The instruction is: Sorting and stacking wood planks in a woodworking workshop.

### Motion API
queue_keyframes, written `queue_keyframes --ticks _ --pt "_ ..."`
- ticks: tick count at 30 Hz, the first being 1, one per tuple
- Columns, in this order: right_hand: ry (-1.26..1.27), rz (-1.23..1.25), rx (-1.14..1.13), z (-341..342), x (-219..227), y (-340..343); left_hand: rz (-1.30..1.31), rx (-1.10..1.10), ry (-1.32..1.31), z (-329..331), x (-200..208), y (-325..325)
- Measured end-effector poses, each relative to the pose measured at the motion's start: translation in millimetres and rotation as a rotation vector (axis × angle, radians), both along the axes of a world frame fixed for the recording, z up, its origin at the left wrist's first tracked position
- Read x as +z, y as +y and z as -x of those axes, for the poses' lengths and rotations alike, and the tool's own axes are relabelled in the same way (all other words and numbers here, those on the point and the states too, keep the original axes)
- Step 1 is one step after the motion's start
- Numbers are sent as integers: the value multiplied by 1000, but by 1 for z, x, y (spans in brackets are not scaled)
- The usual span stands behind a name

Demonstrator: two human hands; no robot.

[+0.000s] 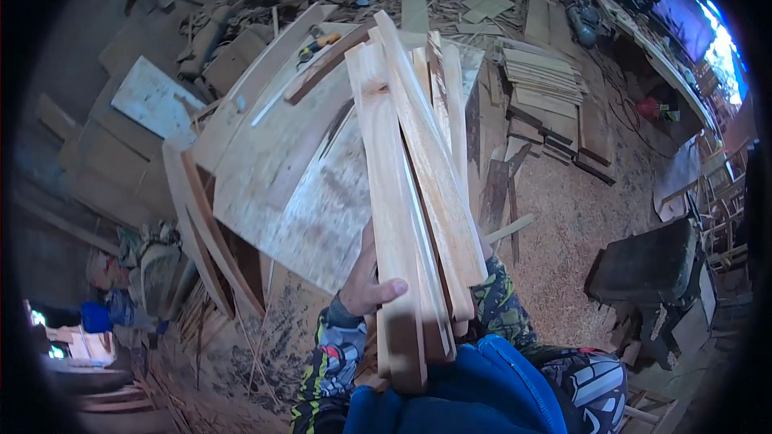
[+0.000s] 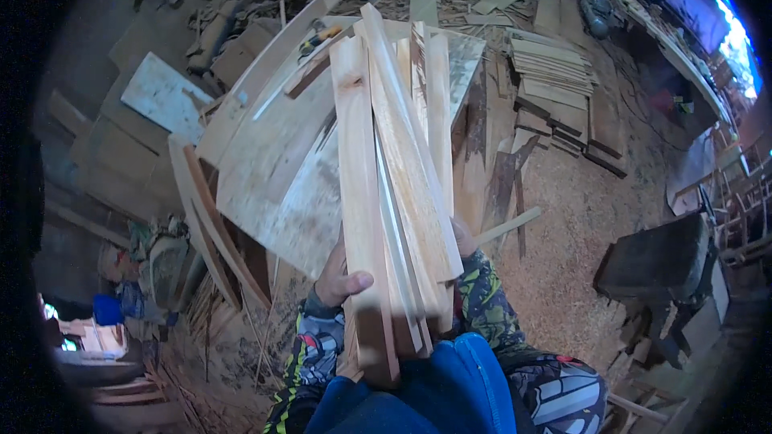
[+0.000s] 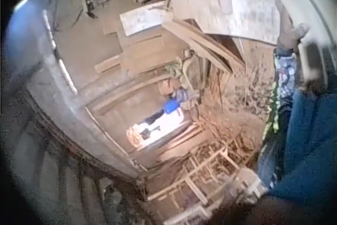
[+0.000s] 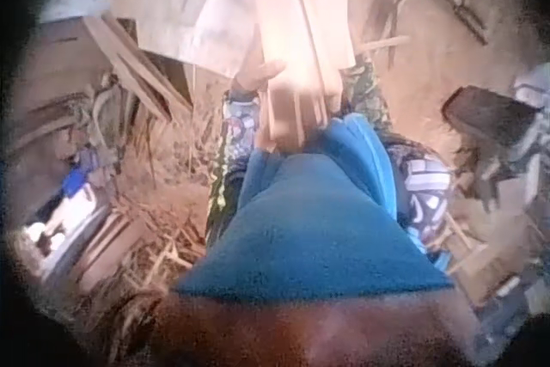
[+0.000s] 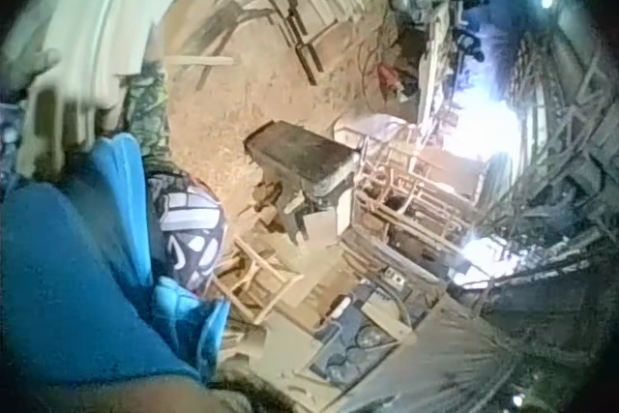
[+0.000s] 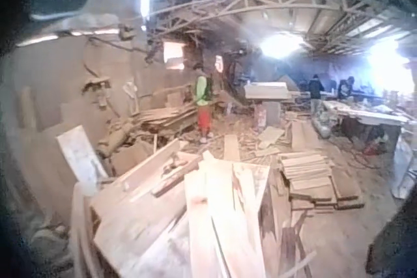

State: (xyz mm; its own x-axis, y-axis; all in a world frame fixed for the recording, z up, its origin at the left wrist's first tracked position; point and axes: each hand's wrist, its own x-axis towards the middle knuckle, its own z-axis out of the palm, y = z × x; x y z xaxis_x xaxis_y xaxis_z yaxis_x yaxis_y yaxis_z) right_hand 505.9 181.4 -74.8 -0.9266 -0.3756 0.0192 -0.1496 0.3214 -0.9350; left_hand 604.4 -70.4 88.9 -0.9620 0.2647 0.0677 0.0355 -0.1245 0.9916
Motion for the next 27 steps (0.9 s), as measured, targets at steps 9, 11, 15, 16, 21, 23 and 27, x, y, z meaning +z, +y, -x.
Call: queue_keyframes --ticks 9,11,15,16,21,23,27 --pt "-204 74 -289 314 -17 21 151 -196 -306 398 -35 6" --pt "-297 12 -451 355 -47 32 313 -209 -229 466 -56 31" --pt "-333 -52 -471 356 -36 -35 662 60 -289 511 -73 -5" --pt "-266 -90 -478 356 -39 -30 707 63 -212 523 -81 -9" --pt "-349 -266 -541 368 -17 -20 547 26 -156 537 -93 -4" --pt "-351 -323 -571 375 -24 -32 700 82 -106 537 -81 2" --pt "-298 -448 -483 382 -46 -42 915 220 -66 528 -94 -10"
